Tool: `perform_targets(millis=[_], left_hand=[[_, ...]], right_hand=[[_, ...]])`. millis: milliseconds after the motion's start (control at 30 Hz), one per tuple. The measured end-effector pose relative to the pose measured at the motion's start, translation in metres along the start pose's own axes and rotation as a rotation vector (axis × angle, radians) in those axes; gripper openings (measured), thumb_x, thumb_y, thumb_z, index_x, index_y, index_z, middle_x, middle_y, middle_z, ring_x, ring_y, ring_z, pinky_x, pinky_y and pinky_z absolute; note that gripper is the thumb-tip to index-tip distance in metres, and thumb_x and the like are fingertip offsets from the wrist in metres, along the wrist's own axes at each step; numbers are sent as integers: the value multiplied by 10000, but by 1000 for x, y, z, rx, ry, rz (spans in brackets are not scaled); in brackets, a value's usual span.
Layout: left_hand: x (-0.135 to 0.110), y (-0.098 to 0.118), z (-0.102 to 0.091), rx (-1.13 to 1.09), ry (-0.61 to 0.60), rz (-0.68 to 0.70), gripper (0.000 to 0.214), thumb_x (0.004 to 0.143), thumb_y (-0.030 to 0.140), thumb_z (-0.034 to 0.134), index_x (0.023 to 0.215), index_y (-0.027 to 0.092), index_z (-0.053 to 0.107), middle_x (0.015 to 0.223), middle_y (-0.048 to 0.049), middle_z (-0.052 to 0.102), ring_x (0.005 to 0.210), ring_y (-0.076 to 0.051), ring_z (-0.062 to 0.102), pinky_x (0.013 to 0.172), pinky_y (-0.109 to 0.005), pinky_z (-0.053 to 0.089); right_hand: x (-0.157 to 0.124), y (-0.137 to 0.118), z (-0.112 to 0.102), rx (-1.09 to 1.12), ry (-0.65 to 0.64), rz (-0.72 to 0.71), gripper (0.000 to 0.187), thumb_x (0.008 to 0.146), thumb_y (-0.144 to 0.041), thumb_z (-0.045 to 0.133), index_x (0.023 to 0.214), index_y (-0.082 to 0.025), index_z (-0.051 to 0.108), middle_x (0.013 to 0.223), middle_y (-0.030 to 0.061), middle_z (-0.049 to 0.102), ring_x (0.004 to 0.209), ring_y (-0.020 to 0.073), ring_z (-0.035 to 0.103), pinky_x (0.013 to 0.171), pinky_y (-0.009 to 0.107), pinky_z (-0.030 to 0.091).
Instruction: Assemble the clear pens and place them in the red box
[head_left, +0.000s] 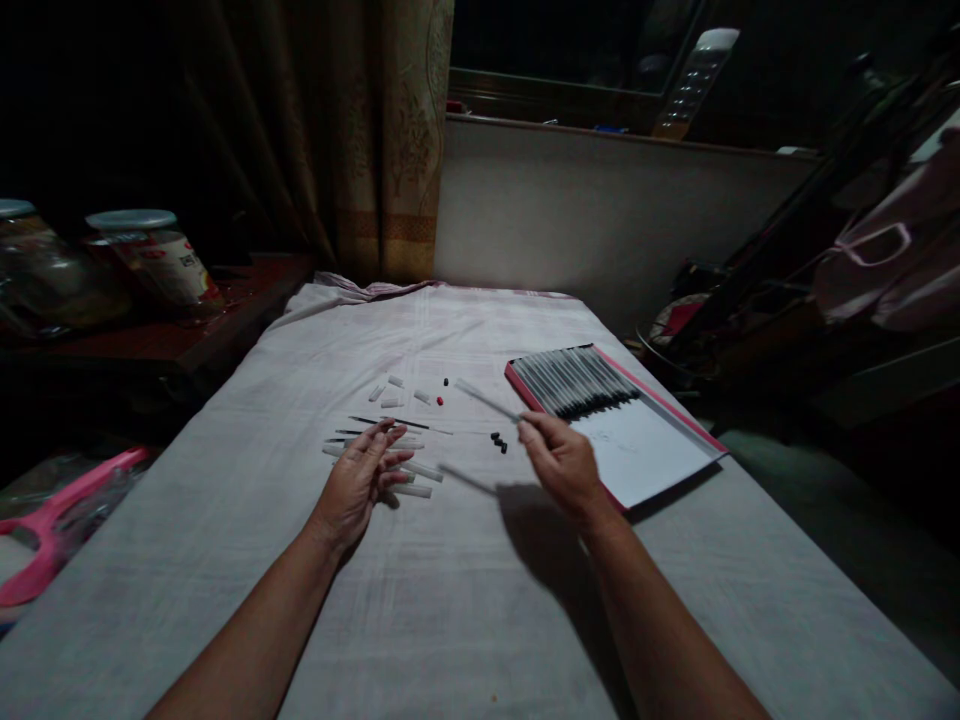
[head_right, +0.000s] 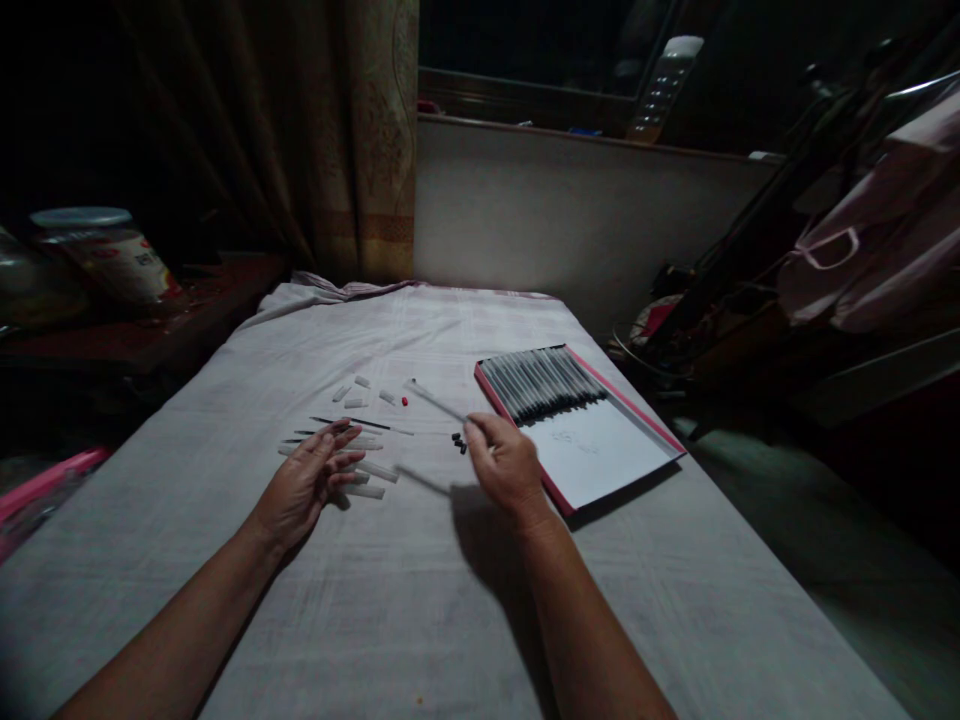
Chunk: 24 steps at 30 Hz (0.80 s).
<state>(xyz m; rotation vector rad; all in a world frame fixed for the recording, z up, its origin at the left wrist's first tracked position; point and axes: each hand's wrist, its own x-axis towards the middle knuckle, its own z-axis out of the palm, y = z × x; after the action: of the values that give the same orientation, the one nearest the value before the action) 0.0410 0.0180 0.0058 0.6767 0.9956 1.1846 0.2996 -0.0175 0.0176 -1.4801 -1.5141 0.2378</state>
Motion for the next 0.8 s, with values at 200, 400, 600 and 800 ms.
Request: perform_targets(millis=[200, 400, 600, 800], left_hand=[[1, 11, -9, -112, -40, -111, 216, 937, 95, 509, 1051, 140, 687, 1001, -90, 742, 644, -113, 717, 495, -158, 586], [5, 11, -14, -135, -68, -142, 222, 910, 68, 541, 1062, 131, 690, 964, -96, 737, 673, -150, 728, 505, -197, 605], [6, 11, -13, -138, -65, -149, 215, 889, 61, 573, 1052, 137, 691, 945, -88, 739, 706, -165, 730, 535, -223, 616], [7, 11, -13, -152, -79, -165, 194, 871, 75, 612, 1034, 136, 698, 932, -85, 739, 705, -163, 726, 544, -222, 612]], right_hand=[[83, 87, -90, -518, 269, 383, 384, 822, -395, 541, 971, -150, 796, 974, 130, 766, 934, 296, 689, 782, 346, 511], [115, 136, -101, -774, 148, 678, 420, 858, -370, 500, 1084, -161, 785, 1032, 190, 750, 968, 360, 684, 742, 386, 498], [123, 156, -86, -835, 110, 728, 386, 845, -353, 537, 1101, -198, 782, 1120, 207, 721, 1065, 378, 647, 854, 455, 486], [122, 162, -88, -856, 62, 700, 388, 827, -358, 561, 1118, -214, 774, 1114, 186, 729, 1064, 364, 644, 885, 473, 474]])
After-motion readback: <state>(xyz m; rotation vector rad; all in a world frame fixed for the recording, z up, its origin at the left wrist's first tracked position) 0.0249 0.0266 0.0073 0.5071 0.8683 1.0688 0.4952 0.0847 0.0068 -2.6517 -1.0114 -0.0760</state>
